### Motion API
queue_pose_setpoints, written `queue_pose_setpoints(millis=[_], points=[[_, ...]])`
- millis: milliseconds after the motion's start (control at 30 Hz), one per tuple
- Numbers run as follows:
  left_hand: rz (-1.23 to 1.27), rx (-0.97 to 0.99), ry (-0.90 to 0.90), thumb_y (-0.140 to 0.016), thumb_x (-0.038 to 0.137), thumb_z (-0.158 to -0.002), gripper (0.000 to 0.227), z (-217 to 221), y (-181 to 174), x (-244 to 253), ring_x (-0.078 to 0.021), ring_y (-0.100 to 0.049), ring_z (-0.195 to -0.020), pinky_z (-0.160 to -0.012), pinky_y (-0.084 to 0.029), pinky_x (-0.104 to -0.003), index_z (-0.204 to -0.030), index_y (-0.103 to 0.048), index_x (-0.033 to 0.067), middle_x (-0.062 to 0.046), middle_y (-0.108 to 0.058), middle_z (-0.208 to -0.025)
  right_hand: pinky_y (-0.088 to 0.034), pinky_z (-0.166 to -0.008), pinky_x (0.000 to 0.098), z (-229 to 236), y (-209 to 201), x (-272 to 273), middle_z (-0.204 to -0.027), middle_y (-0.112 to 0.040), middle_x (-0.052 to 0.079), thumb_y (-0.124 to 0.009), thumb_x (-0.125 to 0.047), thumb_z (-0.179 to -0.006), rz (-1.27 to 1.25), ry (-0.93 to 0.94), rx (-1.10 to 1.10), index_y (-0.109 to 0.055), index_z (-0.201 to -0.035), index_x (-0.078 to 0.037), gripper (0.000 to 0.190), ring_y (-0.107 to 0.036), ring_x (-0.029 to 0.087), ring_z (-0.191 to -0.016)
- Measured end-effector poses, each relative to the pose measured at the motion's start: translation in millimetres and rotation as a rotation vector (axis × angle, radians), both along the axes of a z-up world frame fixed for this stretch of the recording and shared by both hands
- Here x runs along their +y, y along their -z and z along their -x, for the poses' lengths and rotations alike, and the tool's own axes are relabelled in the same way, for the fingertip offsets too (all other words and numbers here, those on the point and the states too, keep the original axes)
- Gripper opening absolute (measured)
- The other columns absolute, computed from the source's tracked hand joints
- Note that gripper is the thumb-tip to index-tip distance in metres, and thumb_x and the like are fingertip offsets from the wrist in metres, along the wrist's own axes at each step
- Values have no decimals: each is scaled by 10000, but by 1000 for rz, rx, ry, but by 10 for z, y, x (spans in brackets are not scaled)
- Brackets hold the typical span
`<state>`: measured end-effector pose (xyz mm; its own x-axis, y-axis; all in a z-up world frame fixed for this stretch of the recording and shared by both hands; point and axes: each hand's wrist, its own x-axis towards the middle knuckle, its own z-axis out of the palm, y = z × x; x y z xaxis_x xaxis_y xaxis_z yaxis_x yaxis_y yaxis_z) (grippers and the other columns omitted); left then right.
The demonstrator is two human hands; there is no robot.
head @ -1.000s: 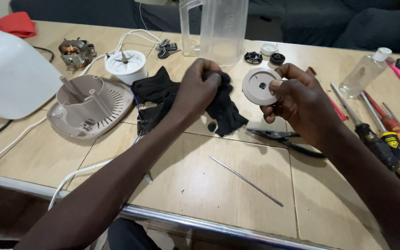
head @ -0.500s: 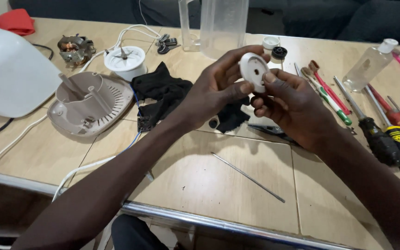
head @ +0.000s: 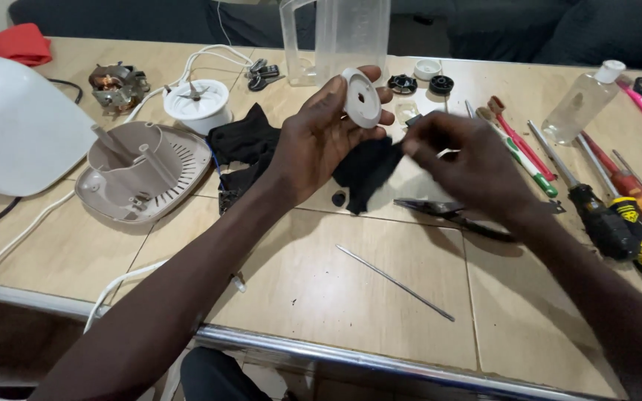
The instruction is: Cleaning a blender blade assembly and housing using a cloth and a small brush on a workbench.
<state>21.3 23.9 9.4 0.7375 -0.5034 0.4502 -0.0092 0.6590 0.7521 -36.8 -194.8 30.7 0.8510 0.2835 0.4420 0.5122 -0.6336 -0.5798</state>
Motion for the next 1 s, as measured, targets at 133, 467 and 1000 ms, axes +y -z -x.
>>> queue_pose_setpoints(millis=[133,467,1000], points=[[22,16,-1,-465,383,-1084,549,17,-6,-3,-318,-689,-1045,-908,-591,-382,-1422,-522,-45,-236,-656,-1280,-634,-635,310,17,-59,-21,-1015,-659,137,-596,-114,-1042,-390,3,113,-584,-1126,18,157,-679,219,-865],[-312,-476,-128,-675,513,-1034,644,274,-56,-83,-248,-473,-1513,-1209,-472,-389,-1536,-433,190,-135,-505,-1568,-587,-794,270,130,-21,94,-965,-730,60,-727,-154,-994,-387,63,-38,-650,-1046,-52,138,-713,138,-901],[-326,-411,-164,-755,428,-965,668,285,42,-173,-301,-530,-1480,-1223,-468,-431,-1494,-483,123,-112,-423,-1645,-575,-604,241,171,-97,102,-862,-763,48,-800,-163,-909,-431,126,40,-733,-980,-48,151,-697,100,-742]])
